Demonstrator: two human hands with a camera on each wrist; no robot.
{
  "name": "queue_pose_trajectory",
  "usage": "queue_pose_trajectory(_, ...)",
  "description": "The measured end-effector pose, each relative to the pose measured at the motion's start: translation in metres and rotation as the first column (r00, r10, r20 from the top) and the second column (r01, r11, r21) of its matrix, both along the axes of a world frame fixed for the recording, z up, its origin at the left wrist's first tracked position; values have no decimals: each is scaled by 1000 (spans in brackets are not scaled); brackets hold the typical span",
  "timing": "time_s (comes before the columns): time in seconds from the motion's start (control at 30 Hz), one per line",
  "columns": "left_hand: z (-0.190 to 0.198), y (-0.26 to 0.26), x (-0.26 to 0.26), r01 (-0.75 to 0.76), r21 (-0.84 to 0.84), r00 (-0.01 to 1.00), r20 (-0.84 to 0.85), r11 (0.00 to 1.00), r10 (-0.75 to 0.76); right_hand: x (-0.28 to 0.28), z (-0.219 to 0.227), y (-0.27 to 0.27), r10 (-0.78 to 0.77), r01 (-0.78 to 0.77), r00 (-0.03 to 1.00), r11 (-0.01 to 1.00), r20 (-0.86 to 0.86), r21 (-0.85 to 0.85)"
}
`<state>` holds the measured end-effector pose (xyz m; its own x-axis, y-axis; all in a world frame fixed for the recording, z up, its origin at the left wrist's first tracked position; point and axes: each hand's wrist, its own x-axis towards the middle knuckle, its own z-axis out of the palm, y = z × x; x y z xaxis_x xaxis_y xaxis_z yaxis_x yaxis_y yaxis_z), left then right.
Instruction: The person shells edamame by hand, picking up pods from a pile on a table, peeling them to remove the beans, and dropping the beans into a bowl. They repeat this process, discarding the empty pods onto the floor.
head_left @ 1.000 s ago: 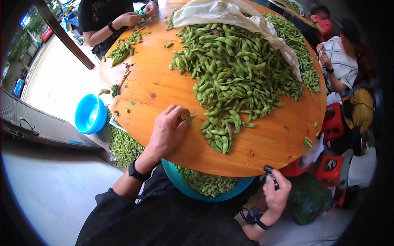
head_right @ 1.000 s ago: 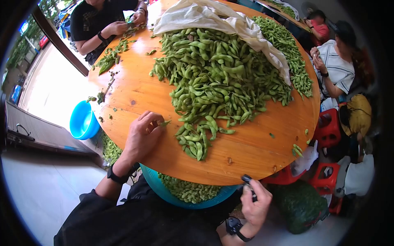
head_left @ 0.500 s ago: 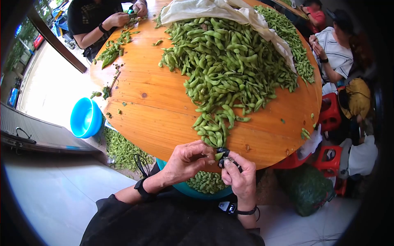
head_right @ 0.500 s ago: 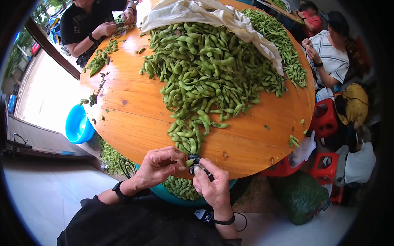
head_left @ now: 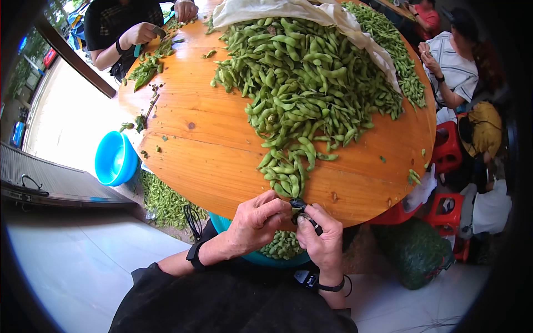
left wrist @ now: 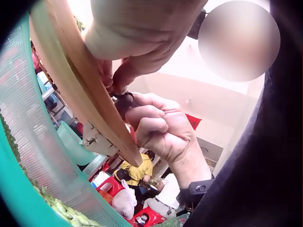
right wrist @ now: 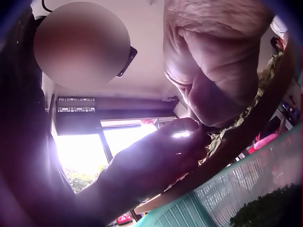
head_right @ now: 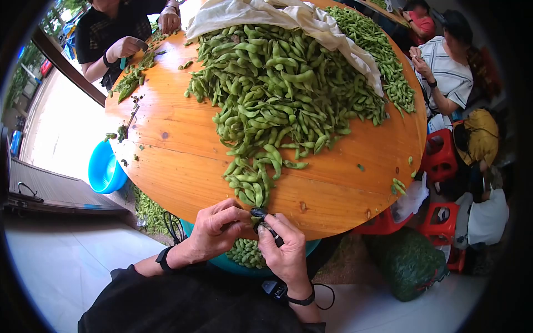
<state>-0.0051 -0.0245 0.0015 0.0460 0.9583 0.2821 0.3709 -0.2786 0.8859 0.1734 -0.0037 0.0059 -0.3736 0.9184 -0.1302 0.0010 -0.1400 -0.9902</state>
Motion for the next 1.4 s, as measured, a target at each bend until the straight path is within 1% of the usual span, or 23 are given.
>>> queue_pose_trajectory(0.03, -3, -1, 1, 1, 0, 1000, 1, 1000, -1, 1, -2, 0, 9, -12, 999, 997, 38, 73)
queue_pose_trajectory(0.07, -9, -3, 2, 49, -83, 972, 233, 995, -28, 2, -1, 0, 8, -11, 999, 997, 39, 74)
queue_pose_trajectory(0.1, -12, -4, 2, 113, -152, 890, 454, 982, -32, 4, 1, 0, 27, -28, 997, 1000, -68, -8)
queue_pose_trajectory(0.13, -11, -4, -1, 114, -153, 890, 455, 982, -32, 6, 2, 1, 37, -53, 984, 995, -175, -88)
queue_pose_trajectory(0.17, -10, -3, -7, 299, -293, 750, 661, 908, -33, 10, -1, 1, 37, -53, 984, 995, -174, -88)
queue_pose_trajectory(0.2, -9, -3, -11, 496, -368, 569, 822, 786, 26, 16, -7, 1, 49, -128, 930, 972, -364, -197)
queue_pose_trajectory(0.23, -10, -4, -10, 496, -368, 568, 823, 787, 27, 19, -12, 1, 34, -221, 841, 933, -540, -285)
queue_pose_trajectory(0.3, -12, -3, -8, 689, -241, 204, 969, 684, 135, 19, -16, 1, 43, -238, 833, 928, -552, -287)
queue_pose_trajectory(0.33, -13, -3, -7, 710, -220, 152, 975, 669, 160, 18, -16, 1, 49, -244, 824, 930, -564, -276)
queue_pose_trajectory(0.47, -10, -4, -4, 701, -224, 149, 974, 677, 168, 14, -6, -4, 0, -127, 898, 957, -439, -260)
queue_pose_trajectory(0.5, -7, -3, -1, 606, -284, 288, 949, 743, 128, 10, -2, -4, 2, -129, 899, 957, -438, -260)
queue_pose_trajectory(0.53, -5, -3, 0, 498, -325, 425, 900, 804, 100, 5, 2, -3, 38, -48, 985, 997, -171, -56)
queue_pose_trajectory(0.57, -7, -4, 1, 499, -324, 424, 900, 804, 99, 1, 7, -3, 7, -26, 994, 986, 110, 167)
queue_pose_trajectory(0.63, -10, -6, 1, 442, -405, 618, 784, 800, 55, 2, 14, -6, 0, -32, 985, 983, 173, 181)
queue_pose_trajectory(0.67, -6, -6, -2, 368, -399, 787, 615, 840, -52, 3, 14, -8, -28, -26, 974, 972, 223, 234)
queue_pose_trajectory(0.7, -2, -8, -2, 367, -398, 787, 614, 841, -52, 4, 14, -10, -59, -21, 961, 958, 269, 286)
queue_pose_trajectory(0.77, 4, -9, 1, 153, -150, 983, 127, 977, -134, 3, 16, -11, -76, -13, 957, 953, 282, 302)
queue_pose_trajectory(0.83, -1, -11, 5, 104, -33, 993, 55, 994, -102, -5, 21, -11, -184, -39, 904, 862, 385, 505)
queue_pose_trajectory(0.93, -3, -11, 5, 103, -104, 985, 149, 989, -87, -16, 14, -13, -277, -43, 867, 785, 414, 618)
queue_pose_trajectory(1.03, 2, -12, 9, 82, -442, 938, 338, 893, 81, -35, 0, -21, -440, -54, 782, 658, 442, 751)
queue_pose_trajectory(1.17, -11, -12, 20, -8, -397, 865, 457, 918, 205, -45, -2, -21, -466, -137, 756, 573, 459, 808)
queue_pose_trajectory(1.33, 7, -5, 0, 269, -589, 749, 626, 762, 219, -44, -5, -14, -473, -133, 773, 531, 423, 837)
queue_pose_trajectory(1.4, 2, -4, -1, 393, -566, 552, 775, 725, 306, -42, -6, -10, -444, -102, 794, 576, 415, 811)
